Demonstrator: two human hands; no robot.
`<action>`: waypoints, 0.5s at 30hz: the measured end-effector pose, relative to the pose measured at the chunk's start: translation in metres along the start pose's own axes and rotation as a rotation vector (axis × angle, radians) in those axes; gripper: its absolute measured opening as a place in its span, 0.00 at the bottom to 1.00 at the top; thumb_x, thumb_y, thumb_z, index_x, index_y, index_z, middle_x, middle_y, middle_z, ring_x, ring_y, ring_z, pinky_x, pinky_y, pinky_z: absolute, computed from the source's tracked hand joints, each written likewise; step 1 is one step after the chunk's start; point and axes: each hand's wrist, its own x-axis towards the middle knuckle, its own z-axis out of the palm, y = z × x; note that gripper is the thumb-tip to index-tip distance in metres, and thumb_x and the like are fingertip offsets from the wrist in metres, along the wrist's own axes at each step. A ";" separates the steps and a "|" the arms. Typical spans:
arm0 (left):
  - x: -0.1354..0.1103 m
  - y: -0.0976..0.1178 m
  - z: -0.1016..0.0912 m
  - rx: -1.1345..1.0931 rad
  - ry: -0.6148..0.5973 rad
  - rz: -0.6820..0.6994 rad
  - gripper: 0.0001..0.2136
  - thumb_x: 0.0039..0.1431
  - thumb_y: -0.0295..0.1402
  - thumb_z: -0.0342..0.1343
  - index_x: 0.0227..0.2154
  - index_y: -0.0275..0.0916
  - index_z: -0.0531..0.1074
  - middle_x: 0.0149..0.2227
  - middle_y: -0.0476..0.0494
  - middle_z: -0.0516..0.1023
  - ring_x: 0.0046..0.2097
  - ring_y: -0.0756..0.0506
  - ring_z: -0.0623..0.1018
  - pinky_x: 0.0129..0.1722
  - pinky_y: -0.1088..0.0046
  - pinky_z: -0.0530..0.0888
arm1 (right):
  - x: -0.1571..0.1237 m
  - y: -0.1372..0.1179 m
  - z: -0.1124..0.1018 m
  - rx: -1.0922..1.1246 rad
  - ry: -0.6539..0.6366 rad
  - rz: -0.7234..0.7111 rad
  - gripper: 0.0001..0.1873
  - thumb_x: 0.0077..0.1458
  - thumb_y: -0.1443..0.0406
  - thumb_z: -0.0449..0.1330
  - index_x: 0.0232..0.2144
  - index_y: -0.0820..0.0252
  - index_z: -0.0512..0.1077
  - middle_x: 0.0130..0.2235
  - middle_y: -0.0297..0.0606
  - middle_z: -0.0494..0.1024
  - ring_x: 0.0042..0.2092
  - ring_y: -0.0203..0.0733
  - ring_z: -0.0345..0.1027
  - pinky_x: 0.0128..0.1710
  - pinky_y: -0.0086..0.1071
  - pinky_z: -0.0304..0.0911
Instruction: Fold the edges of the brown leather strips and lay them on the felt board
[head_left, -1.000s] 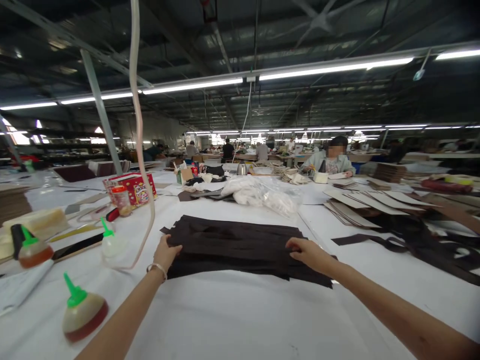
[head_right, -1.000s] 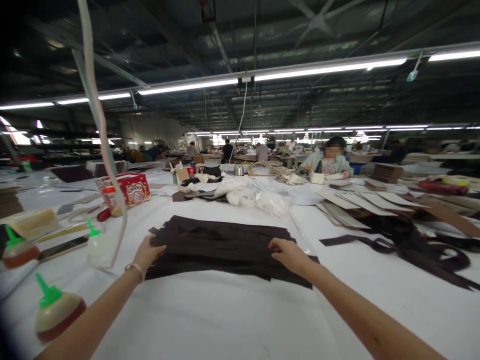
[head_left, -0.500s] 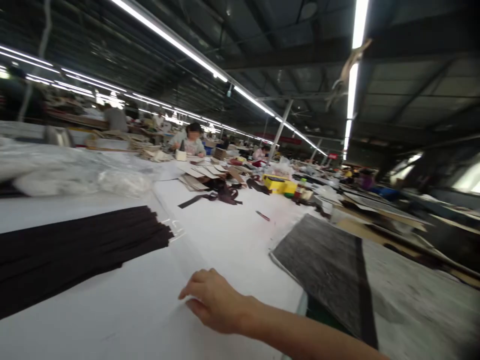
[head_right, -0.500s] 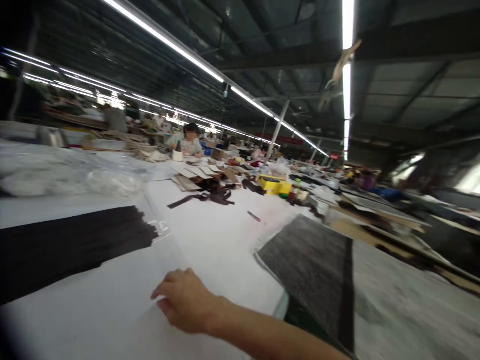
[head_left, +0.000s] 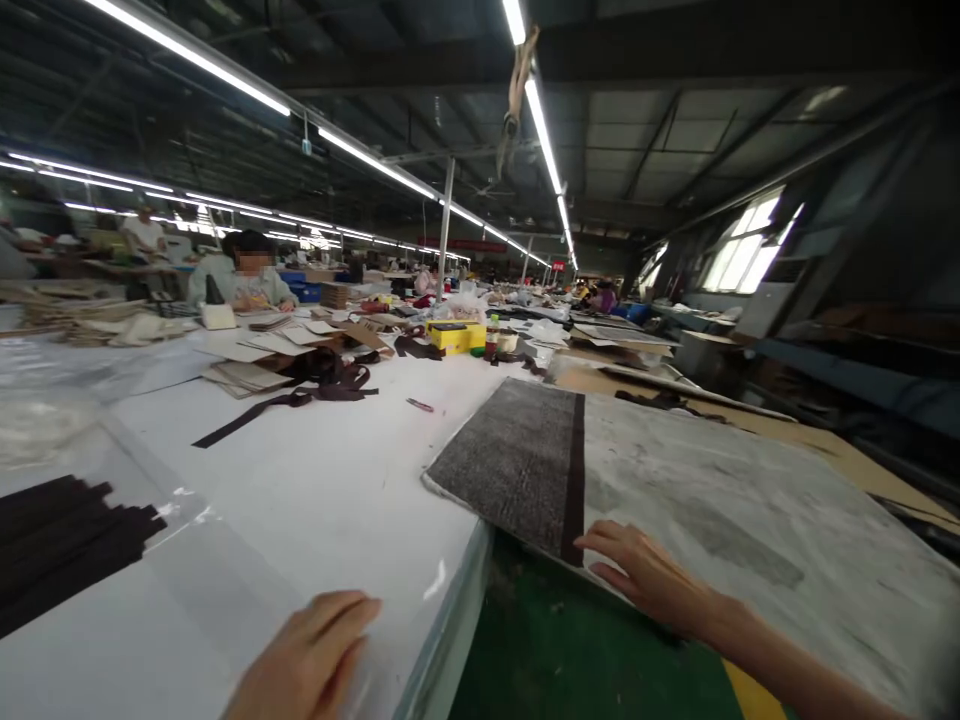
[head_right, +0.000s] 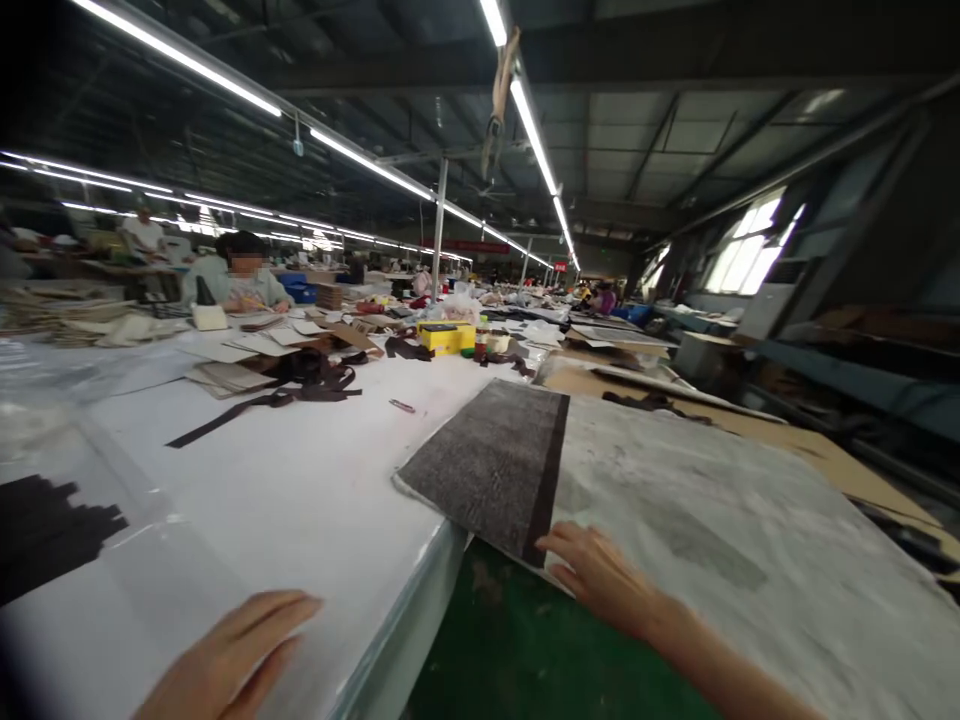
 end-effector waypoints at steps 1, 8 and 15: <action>0.014 0.022 0.016 0.021 -0.133 0.080 0.15 0.60 0.40 0.48 0.46 0.52 0.75 0.47 0.51 0.78 0.47 0.37 0.76 0.49 0.60 0.74 | -0.002 0.000 0.003 -0.010 -0.008 -0.016 0.14 0.63 0.65 0.50 0.49 0.53 0.68 0.46 0.41 0.72 0.45 0.46 0.68 0.47 0.42 0.61; 0.077 0.123 0.129 -0.022 -0.290 0.327 0.29 0.54 0.21 0.45 0.60 0.41 0.60 0.53 0.44 0.73 0.54 0.43 0.68 0.56 0.63 0.68 | 0.015 -0.009 0.021 -0.172 0.060 -0.030 0.04 0.60 0.66 0.54 0.37 0.58 0.69 0.38 0.39 0.71 0.40 0.45 0.65 0.41 0.38 0.56; 0.101 0.118 0.174 0.001 -0.324 0.334 0.32 0.52 0.18 0.45 0.62 0.36 0.54 0.50 0.42 0.74 0.54 0.41 0.67 0.54 0.61 0.67 | 0.023 -0.001 0.030 -0.172 0.029 -0.031 0.03 0.59 0.69 0.54 0.34 0.60 0.67 0.36 0.38 0.70 0.38 0.43 0.64 0.40 0.37 0.54</action>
